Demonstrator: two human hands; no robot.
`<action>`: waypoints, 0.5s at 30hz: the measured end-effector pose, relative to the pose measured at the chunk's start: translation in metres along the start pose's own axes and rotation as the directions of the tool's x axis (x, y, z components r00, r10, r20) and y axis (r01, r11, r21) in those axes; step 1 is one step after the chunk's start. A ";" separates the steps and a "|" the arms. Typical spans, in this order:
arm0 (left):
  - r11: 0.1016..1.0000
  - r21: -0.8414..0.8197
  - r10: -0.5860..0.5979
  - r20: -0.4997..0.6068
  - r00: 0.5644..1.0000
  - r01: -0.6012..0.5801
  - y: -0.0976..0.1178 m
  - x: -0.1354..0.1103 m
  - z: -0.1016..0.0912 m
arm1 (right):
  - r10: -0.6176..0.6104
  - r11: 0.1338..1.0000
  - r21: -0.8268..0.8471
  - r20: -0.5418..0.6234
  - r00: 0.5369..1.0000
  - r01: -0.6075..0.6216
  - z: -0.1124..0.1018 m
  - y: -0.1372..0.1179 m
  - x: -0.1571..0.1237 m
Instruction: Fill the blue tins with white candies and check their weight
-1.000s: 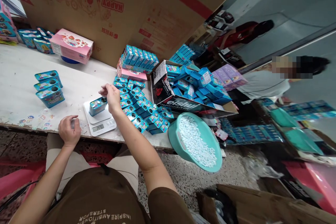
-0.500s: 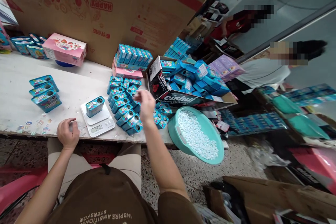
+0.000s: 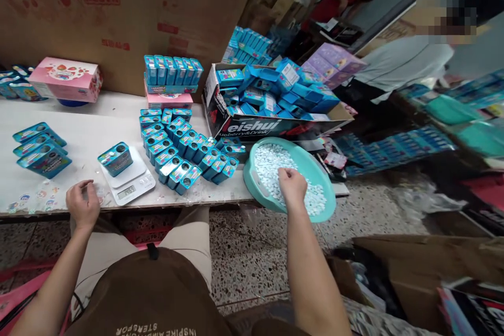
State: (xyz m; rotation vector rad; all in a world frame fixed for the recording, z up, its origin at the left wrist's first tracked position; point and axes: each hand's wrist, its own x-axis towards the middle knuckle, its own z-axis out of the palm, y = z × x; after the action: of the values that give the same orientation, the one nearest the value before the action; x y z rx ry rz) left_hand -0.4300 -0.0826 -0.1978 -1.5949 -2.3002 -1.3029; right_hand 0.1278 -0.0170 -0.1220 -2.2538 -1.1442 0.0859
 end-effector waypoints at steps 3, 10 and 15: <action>1.000 -0.006 -0.013 -0.041 0.999 0.012 0.009 -0.001 -0.009 | -0.095 0.994 0.056 -0.014 0.995 0.096 0.002 -0.029 0.003; 0.996 0.021 -0.084 -0.020 0.996 0.085 0.028 -0.010 -0.019 | -0.336 0.922 0.220 0.042 0.941 0.319 0.014 -0.069 0.029; 0.994 0.013 -0.111 -0.036 0.993 0.112 0.039 -0.011 -0.019 | -0.551 0.828 0.234 0.173 0.816 0.509 0.027 -0.083 0.044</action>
State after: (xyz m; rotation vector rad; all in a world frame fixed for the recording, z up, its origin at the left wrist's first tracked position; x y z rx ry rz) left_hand -0.4020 -0.0988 -0.1675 -1.4465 -2.4033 -1.3214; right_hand 0.0870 0.0661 -0.0902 -1.7216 -1.7855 0.2224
